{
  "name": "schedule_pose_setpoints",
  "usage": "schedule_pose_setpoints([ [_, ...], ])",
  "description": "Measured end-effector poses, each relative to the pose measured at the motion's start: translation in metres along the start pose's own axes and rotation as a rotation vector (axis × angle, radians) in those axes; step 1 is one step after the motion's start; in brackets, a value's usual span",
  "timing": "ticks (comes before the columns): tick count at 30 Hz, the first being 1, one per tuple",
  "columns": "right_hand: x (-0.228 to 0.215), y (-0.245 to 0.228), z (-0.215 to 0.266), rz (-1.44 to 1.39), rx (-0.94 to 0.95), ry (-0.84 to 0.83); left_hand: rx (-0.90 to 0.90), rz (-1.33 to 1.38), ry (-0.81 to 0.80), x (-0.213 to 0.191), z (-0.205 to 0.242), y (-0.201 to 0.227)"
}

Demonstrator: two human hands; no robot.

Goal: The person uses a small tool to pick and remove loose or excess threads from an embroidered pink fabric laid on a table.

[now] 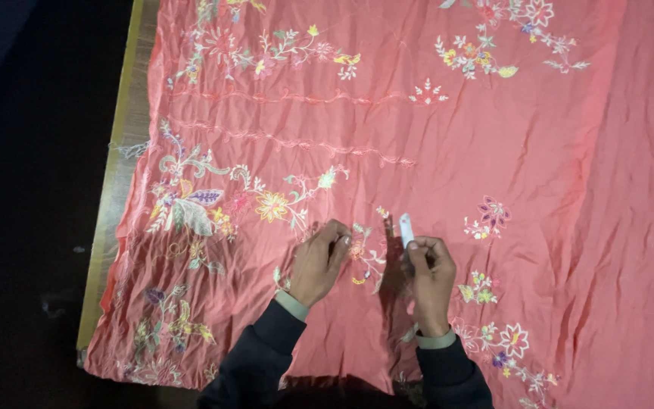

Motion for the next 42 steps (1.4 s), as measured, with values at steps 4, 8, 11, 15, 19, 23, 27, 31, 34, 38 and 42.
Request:
schedule_pose_setpoints([
  [4,-0.017,0.001,-0.015,-0.043,-0.002,0.049,0.040,-0.283,-0.165,0.028,0.000,-0.005],
  [8,-0.023,0.006,-0.017,-0.051,0.010,0.076,0.205,-0.487,0.021,0.089,0.000,-0.036],
  [11,-0.021,0.011,-0.020,0.019,-0.041,0.061,0.368,-0.733,0.226,0.097,0.004,-0.032],
  [15,-0.018,-0.009,-0.014,0.005,-0.057,0.025,0.165,-0.349,0.174,0.077,0.003,-0.033],
  [19,0.004,-0.025,-0.021,0.228,-0.223,-0.115,0.062,-0.004,0.150,0.054,0.001,-0.011],
  [23,0.033,-0.047,-0.029,0.344,-0.433,-0.197,0.072,0.052,0.095,0.058,0.005,-0.010],
  [27,0.057,-0.067,-0.024,0.446,-0.641,-0.288,-0.035,0.118,-0.004,0.060,0.006,-0.007],
  [31,0.057,-0.059,-0.026,0.500,-0.734,-0.290,-0.008,0.161,0.049,0.054,0.003,-0.007],
  [34,0.046,-0.051,-0.027,0.508,-0.738,-0.275,-0.011,0.221,0.067,0.049,0.008,-0.005],
  [38,0.027,-0.072,-0.018,0.423,-0.624,-0.207,0.006,0.269,0.067,0.044,0.009,-0.005],
  [42,0.031,-0.065,-0.012,0.376,-0.647,-0.197,0.063,0.280,0.032,0.041,0.009,0.004],
])
Point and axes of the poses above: each hand's wrist, its own z-axis away from the middle knuckle, its own x-axis out of the palm, y = z × x, the point moved 9 cm from there along -z, towards the middle knuckle, and after that the axes turned 12 degrees about y, right-handed, at the moved point
